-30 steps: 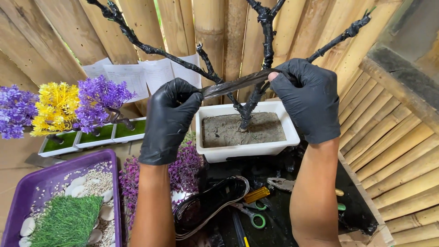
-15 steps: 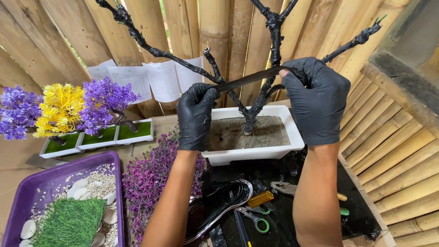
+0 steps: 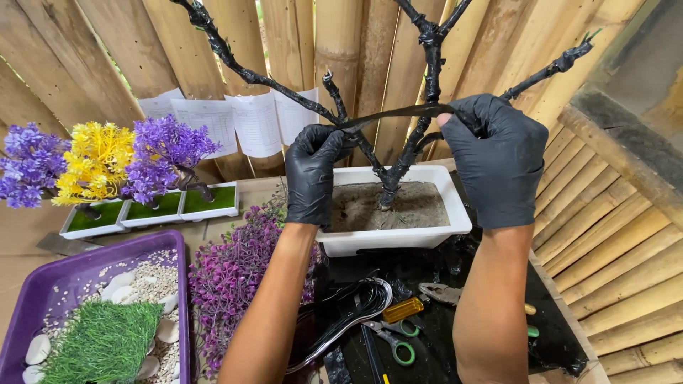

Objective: The person uses pliers to trim the branches of a black bonsai tree placed in a white rectangular pot. After cutting the branches, the person wraps a black wire around the tree's trunk and branches to shape them.

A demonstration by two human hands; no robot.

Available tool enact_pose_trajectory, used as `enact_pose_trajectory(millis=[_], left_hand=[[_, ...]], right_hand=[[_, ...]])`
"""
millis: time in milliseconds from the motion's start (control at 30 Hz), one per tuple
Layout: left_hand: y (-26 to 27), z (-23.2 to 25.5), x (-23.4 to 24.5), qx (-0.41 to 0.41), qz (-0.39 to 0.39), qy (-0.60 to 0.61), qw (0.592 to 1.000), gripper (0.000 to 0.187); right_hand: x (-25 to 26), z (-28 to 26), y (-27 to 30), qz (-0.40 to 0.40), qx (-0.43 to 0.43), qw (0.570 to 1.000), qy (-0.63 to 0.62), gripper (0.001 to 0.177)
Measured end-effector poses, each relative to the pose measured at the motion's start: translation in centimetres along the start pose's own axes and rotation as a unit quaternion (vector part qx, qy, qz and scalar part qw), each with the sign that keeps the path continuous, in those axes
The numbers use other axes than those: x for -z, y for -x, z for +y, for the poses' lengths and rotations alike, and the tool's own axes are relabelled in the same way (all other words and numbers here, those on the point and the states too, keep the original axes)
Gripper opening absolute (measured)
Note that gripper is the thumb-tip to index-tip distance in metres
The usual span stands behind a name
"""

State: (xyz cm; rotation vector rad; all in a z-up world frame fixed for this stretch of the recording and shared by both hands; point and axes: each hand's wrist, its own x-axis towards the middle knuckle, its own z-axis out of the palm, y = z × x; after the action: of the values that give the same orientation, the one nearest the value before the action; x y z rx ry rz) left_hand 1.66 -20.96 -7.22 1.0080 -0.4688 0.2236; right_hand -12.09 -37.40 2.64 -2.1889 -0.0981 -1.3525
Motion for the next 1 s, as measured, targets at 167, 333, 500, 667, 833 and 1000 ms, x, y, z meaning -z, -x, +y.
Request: enact_pose_trajectory(millis=[167,333,500,667,833,1000], left_hand=[[0.1,-0.2,-0.3,-0.003,0.001,-0.001,1.000,0.007],[0.3,0.2,-0.6,0.019,0.017,0.007,1.000,0.007],[0.1,-0.1,-0.5,0.025,0.020,0.014,0.999,0.009],[0.6,1.7,-0.8,0.013,0.011,0.009,1.000,0.012],[0.3,2.4,-0.9,0.086,0.038,-0.049,0.994,0.013],[0.1,2.7,-0.9,0.083,0.042,-0.049,0.994,0.010]], right_hand=[[1.8,-1.8,-0.4,-0.095,-0.097,0.990,-0.028,0.038],[1.5,-1.3,0.2,0.085,0.101,0.987,-0.097,0.062],[0.6,-3.8,0.7,0.034,0.142,0.988,-0.044,0.047],[-5.8,-1.7,0.8,-0.139,0.166,0.969,0.120,0.055],[-8.5,0.8,1.0,-0.113,0.060,0.987,0.100,0.021],[-8.4,-0.9,0.3,-0.088,0.070,0.985,0.130,0.018]])
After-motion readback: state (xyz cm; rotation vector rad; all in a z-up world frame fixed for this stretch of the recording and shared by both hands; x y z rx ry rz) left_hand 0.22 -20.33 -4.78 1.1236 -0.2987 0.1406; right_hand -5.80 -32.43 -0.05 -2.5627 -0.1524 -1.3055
